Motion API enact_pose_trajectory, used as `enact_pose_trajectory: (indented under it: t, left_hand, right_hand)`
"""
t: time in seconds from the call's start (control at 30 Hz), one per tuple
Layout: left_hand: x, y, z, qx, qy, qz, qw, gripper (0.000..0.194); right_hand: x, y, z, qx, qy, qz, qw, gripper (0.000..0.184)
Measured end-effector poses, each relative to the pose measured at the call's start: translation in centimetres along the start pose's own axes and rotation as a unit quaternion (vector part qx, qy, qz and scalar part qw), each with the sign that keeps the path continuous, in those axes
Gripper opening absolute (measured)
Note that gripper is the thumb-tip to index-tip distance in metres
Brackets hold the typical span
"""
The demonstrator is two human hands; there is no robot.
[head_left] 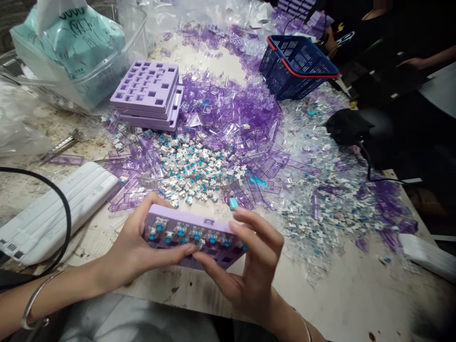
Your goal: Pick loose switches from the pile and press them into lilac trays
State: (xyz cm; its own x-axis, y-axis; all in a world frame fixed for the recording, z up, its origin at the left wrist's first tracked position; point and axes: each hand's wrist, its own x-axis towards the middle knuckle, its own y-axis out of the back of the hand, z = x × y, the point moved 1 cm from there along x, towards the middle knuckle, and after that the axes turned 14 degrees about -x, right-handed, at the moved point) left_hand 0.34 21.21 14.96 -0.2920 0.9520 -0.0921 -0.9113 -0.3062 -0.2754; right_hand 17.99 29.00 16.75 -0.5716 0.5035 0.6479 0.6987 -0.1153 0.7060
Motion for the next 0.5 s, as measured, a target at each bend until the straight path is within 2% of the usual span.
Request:
enact_pose_trajectory:
  t: [0.07,0.17,0.27,0.37,0.5]
  left_hand:
    - [0.1,0.1,-0.1,0.004,-0.035,-0.004,0.999,0.042]
    - [0.3,0.3,-0.3,0.031,-0.076,0.007,0.997,0.040]
    - [0.3,0.4,-0.4,0.066,-0.113,0.008,0.991,0.040]
    - [0.2,0.4,-0.4,0.085,-0.153,0.004,0.984,0.039]
    - [0.0,0.3,-0.3,0.105,-0.140,0.010,0.985,0.040]
  right_hand:
    - [-0.3,-0.3,0.1,0.041,-0.087,-0.014,0.995,0.075]
    - [-0.8,-0.6,0.0,0.135,-0.179,-0.070,0.972,0.069]
    - [-0.6,-0.5,-0.1,0.157,-0.167,-0.075,0.971,0.052]
    - [0.0,-0.4,-0.2,0.139,-0.135,-0.076,0.978,0.045]
    - [0.5,-0.4,-0.4,0.119,-0.128,-0.059,0.983,0.040]
